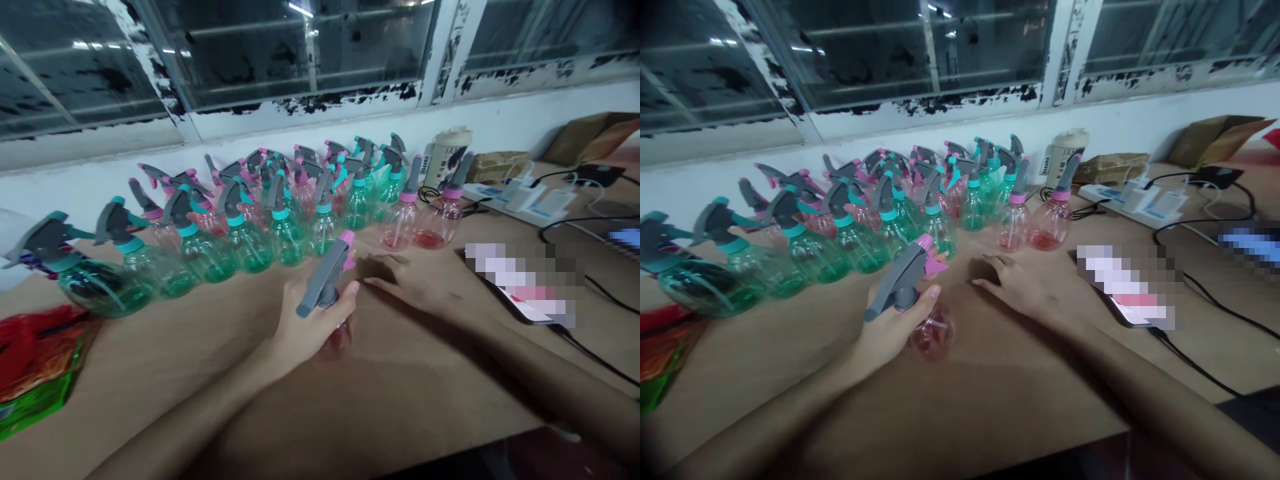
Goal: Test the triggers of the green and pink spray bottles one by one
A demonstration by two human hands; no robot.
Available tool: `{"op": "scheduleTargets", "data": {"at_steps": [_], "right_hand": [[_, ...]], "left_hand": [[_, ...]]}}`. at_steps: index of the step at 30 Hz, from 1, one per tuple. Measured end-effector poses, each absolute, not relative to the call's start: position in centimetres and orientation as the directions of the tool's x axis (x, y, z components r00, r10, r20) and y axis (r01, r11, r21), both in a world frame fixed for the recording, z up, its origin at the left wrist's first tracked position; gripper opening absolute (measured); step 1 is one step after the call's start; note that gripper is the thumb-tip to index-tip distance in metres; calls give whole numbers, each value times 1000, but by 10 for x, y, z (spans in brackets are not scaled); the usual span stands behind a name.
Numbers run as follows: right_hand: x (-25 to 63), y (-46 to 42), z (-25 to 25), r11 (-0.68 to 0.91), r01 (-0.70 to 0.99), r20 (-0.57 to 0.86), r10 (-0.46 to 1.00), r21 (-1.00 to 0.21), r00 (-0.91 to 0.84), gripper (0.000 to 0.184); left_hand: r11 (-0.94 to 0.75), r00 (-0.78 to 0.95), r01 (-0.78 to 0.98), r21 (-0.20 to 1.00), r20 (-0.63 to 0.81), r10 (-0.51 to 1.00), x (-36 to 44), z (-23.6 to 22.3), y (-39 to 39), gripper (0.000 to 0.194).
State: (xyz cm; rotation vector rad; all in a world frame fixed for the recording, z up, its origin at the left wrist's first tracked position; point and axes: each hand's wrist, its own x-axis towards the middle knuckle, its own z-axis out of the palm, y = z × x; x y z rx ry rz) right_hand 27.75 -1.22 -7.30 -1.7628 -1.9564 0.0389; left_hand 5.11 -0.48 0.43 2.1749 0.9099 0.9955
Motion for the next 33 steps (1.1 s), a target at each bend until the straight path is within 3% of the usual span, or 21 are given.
{"op": "scheduleTargets", "data": {"at_steps": [5,8,13,20,27,33], "right_hand": [[298,-12,-47,-18,893,355,914,-450,198,45],[317,-11,-39,-26,849,452,837,-528,307,39],[338,-9,-27,-135,850,515,743,-509,427,34],[351,8,-20,-289,833,436,745,-471,505,53],[349,32,-14,-274,821,357,799,-500,484,76],[340,47,-10,-348,835,335,797,-427,503,73]], "left_hand": [[-670,391,336,662,549,739,77,-9,18,18],[-693,364,321,645,592,719,100,-16,38,21],[-737,314,304,604,667,676,146,-17,71,19],[-767,308,330,550,705,639,189,-16,108,20],[-775,323,359,520,709,626,205,-16,135,36],[-771,336,368,519,699,631,211,-14,149,39]]}}
